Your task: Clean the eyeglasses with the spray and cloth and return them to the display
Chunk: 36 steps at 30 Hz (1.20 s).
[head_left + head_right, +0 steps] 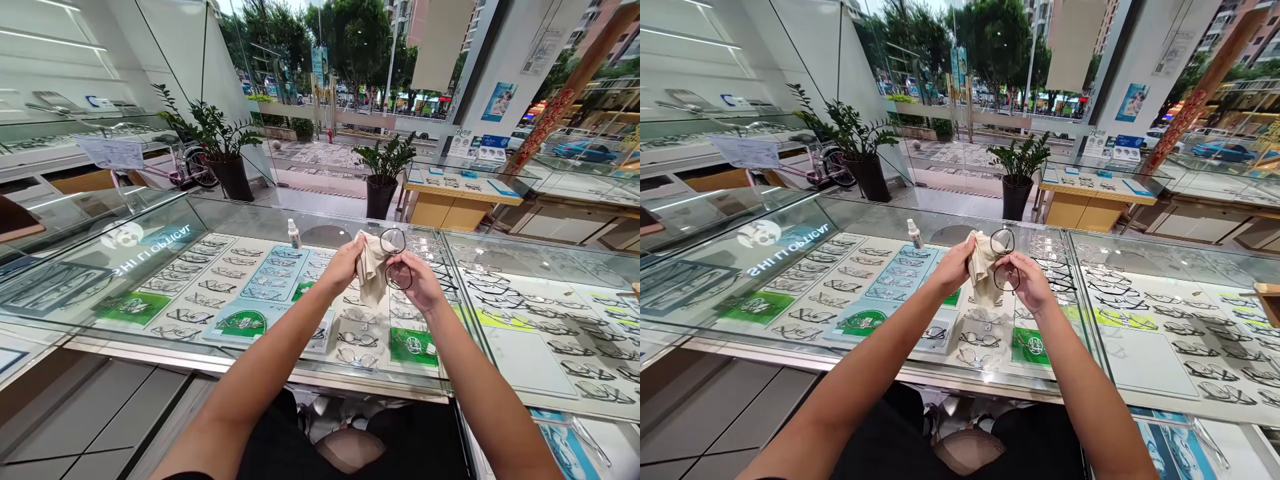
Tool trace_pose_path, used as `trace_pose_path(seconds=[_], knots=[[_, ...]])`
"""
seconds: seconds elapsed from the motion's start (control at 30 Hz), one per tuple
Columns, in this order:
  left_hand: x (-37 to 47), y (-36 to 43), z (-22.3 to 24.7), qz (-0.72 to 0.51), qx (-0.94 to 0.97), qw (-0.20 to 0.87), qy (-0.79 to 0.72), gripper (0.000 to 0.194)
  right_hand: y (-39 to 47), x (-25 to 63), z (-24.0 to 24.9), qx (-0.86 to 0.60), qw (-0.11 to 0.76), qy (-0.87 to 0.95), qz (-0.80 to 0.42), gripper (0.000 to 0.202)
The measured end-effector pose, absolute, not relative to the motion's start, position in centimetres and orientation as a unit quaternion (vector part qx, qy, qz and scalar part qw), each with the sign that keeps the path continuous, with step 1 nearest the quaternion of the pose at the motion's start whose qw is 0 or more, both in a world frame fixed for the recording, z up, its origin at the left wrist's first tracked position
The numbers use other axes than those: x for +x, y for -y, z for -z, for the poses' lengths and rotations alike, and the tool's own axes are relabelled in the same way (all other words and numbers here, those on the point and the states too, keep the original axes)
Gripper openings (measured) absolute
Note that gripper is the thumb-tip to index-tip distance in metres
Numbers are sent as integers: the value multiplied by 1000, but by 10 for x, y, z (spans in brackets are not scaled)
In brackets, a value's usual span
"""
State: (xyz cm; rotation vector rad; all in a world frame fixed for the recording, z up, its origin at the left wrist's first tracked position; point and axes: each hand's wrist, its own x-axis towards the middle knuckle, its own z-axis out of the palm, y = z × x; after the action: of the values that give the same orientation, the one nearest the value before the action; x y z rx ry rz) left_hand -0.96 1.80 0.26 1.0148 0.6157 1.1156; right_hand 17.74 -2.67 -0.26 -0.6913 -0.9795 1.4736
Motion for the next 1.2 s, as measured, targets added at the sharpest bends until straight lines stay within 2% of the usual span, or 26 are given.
trace_pose_path(seconds=[0.27, 0.57, 1.07, 1.2], knots=[[-17, -13, -3, -399, 528, 694, -285, 58, 26, 187, -6, -312, 644, 409, -567, 21], [-17, -5, -1, -299, 604, 698, -244, 62, 32, 177, -6, -331, 627, 424, -564, 22], [-4, 7, -9, -352, 592, 693, -212, 52, 31, 164, 4, -327, 640, 401, -568, 29], [2, 8, -4, -387, 571, 685, -234, 64, 31, 160, 7, -332, 634, 415, -562, 31]])
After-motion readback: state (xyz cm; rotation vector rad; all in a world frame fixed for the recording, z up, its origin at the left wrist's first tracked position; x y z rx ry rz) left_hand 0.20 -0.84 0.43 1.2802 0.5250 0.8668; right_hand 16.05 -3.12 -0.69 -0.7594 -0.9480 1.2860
